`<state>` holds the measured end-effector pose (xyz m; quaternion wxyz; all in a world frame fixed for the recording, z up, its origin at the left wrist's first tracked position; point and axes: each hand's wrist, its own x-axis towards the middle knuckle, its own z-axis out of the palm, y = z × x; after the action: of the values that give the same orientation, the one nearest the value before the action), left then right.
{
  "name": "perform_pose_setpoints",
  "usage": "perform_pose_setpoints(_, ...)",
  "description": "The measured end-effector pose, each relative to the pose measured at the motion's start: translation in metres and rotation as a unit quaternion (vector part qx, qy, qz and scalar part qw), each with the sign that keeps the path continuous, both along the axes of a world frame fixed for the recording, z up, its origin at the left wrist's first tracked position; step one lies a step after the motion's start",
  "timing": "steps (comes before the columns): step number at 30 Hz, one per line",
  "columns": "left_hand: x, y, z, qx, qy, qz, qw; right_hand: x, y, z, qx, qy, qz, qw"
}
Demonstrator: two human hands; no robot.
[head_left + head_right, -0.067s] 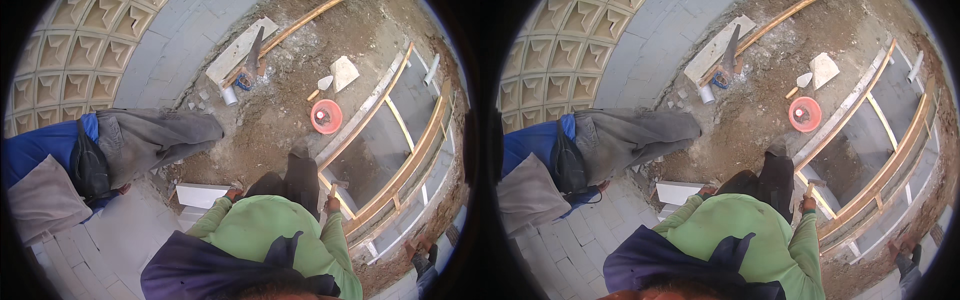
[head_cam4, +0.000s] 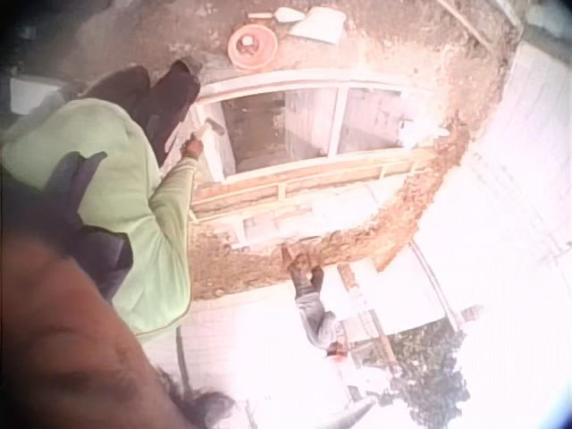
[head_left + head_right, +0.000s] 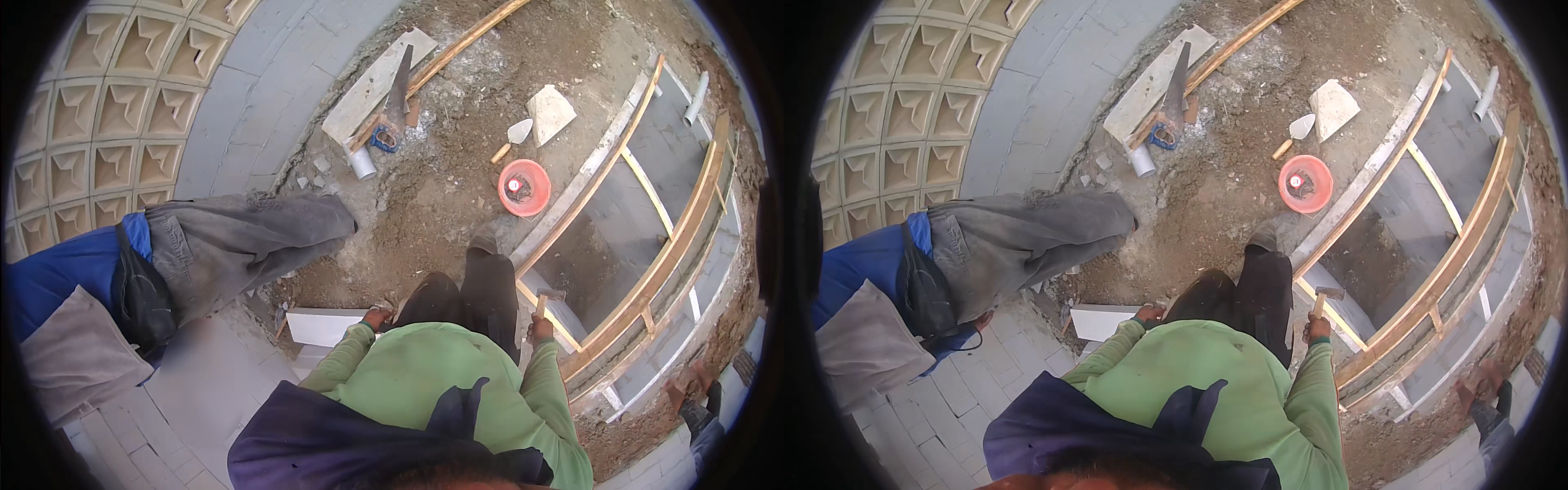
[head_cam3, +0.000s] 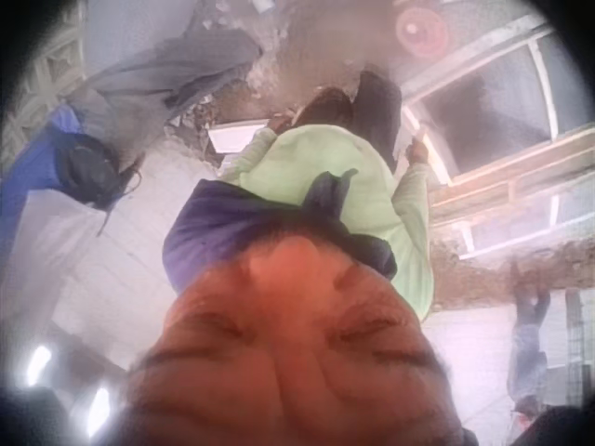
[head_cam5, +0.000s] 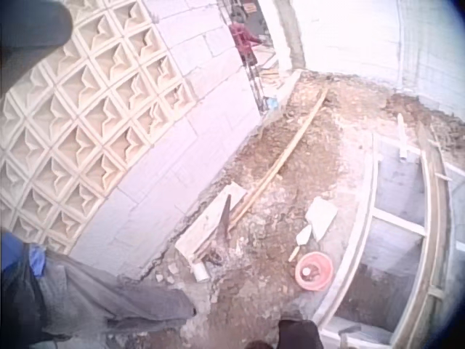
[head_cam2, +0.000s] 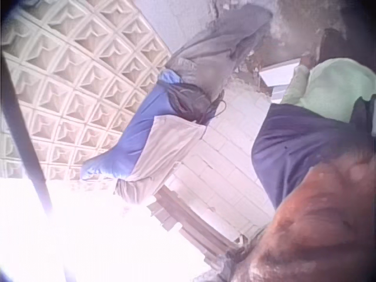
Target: The person builds a wooden frame inside a concrete structure by applying mortar with their hands, hammering wood pieces together, and checking dimensions with a tape measure.
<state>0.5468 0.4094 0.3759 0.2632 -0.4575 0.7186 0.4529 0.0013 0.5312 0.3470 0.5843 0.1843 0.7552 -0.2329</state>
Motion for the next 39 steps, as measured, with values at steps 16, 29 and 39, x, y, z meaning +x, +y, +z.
perform_pose_setpoints(16,-0.056,-0.537,-0.171,-0.273,-0.258,0.181,0.909,0.002,-0.256,-0.234,0.008,0.113,-0.221,0.969)
perform_pose_setpoints(29,-0.127,-0.622,-0.180,-0.383,-0.169,0.109,0.902,-0.001,-0.366,-0.246,-0.032,0.295,-0.452,0.841)
perform_pose_setpoints(39,-0.080,-0.492,0.004,-0.248,-0.119,0.110,0.955,-0.053,-0.286,-0.030,-0.059,0.283,-0.421,0.860)
